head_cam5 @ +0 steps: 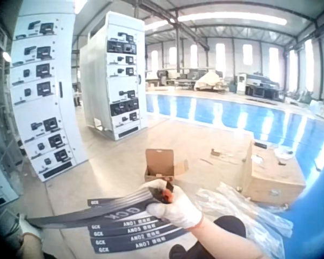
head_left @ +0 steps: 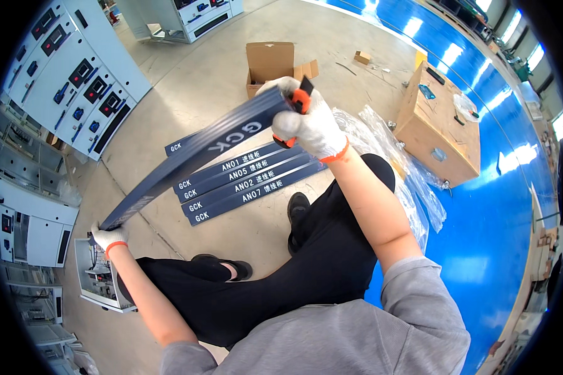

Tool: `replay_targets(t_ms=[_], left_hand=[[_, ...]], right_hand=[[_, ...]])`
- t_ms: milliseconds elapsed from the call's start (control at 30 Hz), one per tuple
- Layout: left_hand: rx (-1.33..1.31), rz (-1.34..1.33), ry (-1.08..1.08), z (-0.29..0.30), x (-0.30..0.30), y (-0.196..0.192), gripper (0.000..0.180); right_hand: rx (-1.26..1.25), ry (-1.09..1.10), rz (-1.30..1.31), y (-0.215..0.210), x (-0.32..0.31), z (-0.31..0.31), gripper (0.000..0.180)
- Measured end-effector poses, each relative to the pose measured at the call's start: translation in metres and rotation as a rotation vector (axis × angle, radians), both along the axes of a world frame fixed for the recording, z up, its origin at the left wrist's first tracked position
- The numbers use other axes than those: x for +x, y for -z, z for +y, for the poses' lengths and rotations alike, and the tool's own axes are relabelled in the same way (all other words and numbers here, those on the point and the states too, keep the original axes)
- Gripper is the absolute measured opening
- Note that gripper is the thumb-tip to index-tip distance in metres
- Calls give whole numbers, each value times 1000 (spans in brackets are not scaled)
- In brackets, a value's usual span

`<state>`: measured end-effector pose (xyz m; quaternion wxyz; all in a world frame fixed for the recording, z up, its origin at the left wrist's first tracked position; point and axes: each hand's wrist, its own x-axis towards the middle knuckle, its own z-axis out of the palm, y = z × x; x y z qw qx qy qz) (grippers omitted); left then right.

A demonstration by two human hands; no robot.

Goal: The person sits on the floor and uses a utility knife to scrape adhesive labels off the edges of several dark rectangular metal plates. They handle the plates one at a time, scraping each edge, then placing the plate back on the floor.

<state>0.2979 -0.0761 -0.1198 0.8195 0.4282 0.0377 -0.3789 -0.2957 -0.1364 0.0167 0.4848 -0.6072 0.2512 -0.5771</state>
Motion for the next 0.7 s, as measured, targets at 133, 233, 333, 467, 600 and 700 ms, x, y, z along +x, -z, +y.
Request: replay_targets(t_ms=[133,233,333,467,600,700], left_hand=[[-202,58,-111,-4,-16,-18,44],[-393,24,11,7,-38,-47,43],[-586,-78,217,13,-90,-79,37],[-664,88,585,19,-179,-85,23],[-614,9,212,32,-176,-105,21],[-565,29,140,35,-155,-100,19]], right_hand=[[254,-79,-375,0,-4,-6,30],[330,45,-492,-1,-10,-23,24],[519,89,-600,6,2,-31,40],[642,-194,-361,29,54,-11,51],[500,-203,195,23,88,5,32],[290,-168,451,7,99,16,36]])
